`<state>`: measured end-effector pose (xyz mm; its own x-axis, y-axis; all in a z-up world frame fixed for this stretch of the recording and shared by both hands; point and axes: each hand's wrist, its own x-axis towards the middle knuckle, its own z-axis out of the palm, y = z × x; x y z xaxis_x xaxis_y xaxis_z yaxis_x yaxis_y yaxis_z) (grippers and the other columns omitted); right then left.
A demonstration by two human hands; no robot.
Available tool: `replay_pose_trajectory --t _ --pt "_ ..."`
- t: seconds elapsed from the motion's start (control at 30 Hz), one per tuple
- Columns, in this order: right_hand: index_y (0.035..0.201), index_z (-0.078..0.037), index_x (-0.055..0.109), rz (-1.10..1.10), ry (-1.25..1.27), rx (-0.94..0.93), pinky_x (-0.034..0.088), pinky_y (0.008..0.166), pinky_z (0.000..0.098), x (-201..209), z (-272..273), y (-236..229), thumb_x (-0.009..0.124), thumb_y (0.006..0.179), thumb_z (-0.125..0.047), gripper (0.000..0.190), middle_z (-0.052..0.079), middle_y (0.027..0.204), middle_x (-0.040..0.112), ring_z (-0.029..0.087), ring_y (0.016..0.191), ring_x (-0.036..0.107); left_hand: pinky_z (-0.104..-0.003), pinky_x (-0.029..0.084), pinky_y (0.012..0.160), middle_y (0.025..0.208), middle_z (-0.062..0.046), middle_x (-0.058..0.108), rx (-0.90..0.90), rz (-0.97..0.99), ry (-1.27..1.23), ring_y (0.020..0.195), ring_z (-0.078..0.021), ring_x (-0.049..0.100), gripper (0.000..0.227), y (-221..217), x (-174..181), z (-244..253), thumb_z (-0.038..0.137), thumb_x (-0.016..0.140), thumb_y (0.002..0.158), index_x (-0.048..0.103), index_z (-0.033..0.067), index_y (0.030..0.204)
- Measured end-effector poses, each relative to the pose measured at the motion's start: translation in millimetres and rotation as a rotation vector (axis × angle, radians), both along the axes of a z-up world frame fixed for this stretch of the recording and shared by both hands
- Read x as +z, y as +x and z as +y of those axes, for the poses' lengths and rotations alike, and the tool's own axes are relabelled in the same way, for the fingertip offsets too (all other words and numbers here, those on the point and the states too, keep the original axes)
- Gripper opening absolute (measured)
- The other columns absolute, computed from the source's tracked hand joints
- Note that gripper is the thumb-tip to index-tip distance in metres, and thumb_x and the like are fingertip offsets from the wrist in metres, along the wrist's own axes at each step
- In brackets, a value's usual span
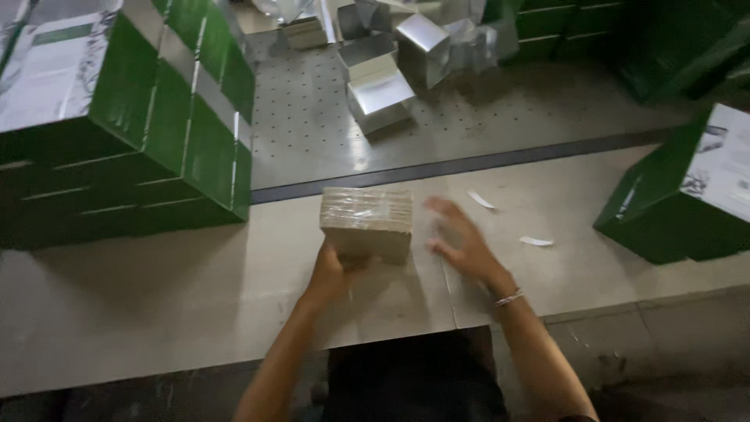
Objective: The person places a plastic-wrapped stack of items into a green and white cardboard box, folds the flaps, and closes it. They then place the box on a stack of similar boxes and repeat the process with another stack of items.
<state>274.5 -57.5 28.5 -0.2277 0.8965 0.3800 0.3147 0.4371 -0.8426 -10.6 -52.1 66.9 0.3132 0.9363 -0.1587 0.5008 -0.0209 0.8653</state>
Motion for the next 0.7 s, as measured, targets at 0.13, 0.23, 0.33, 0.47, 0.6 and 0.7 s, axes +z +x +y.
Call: replay_pose_trajectory --t 0.13,0.23,0.33,0.47,0.6,0.7 --pt "0.14 -0.016 0.064 -0.329 -0.023 -0.291 0.027 0.122 0.0514 -21.5 -7.6 66.1 0.075 0.088 -0.037 0.057 0.017 0.146 0.058 0.038 0.142 0.046 -0.064 0.043 0.108 0.128 -0.019 0.059 -0.037 -0.086 0.039 0.126 -0.0415 0.058 0.071 -15.1 -23.4 4.6 0.034 0.082 0.084 0.044 -0.0004 0.134" --pt "0.138 -0.016 0.067 -0.519 -0.117 -0.413 0.026 0.123 0.0528 -16.8 -3.9 104.9 0.07 0.094 -0.037 0.049 0.017 0.141 0.063 0.036 0.141 0.05 -0.065 0.046 0.107 0.126 -0.021 0.061 0.0 -0.131 0.0 0.124 -0.0449 0.059 0.071 -20.8 -36.7 13.5 0.033 0.084 0.081 0.047 0.0001 0.133" --pt "0.148 -0.007 0.054 -0.575 -0.334 -0.659 0.007 0.125 0.0519 15.8 -0.7 110.1 0.066 0.098 -0.045 0.065 0.022 0.155 0.036 0.035 0.15 0.026 -0.062 0.05 0.104 0.127 -0.02 0.061 0.076 -0.116 0.017 0.125 -0.0434 0.059 0.074 -22.7 -45.0 8.2 0.036 0.085 0.08 0.047 0.0035 0.135" --pt "0.146 -0.002 0.054 -0.22 -0.304 -0.807 0.009 0.126 0.0566 25.7 35.3 109.8 0.071 0.099 -0.029 0.057 0.033 0.162 0.021 0.046 0.154 0.015 -0.058 0.054 0.102 0.132 -0.021 0.061 0.297 -0.076 0.004 0.127 -0.0426 0.059 0.091 -9.4 -7.6 -7.2 0.047 0.088 0.071 0.045 0.004 0.139" --pt "0.139 -0.015 0.061 0.116 -0.323 -0.731 0.036 0.117 0.0549 28.8 101.5 105.6 0.071 0.102 -0.031 0.042 0.018 0.149 0.048 0.036 0.14 0.047 -0.062 0.052 0.1 0.117 -0.019 0.066 0.456 -0.082 0.237 0.114 -0.0417 0.065 0.086 -12.2 -54.9 0.3 0.028 0.099 0.061 0.051 0.0003 0.127" --pt "0.13 -0.024 0.066 0.422 -0.396 -0.567 0.049 0.11 0.034 46.4 153.1 97.5 0.059 0.093 -0.053 0.048 0.0 0.139 0.061 0.019 0.134 0.055 -0.041 0.059 0.091 0.119 -0.016 0.068 0.568 -0.053 0.506 0.114 -0.0307 0.066 0.095 -17.8 -81.4 11.8 0.039 0.098 0.055 0.054 -0.001 0.129"
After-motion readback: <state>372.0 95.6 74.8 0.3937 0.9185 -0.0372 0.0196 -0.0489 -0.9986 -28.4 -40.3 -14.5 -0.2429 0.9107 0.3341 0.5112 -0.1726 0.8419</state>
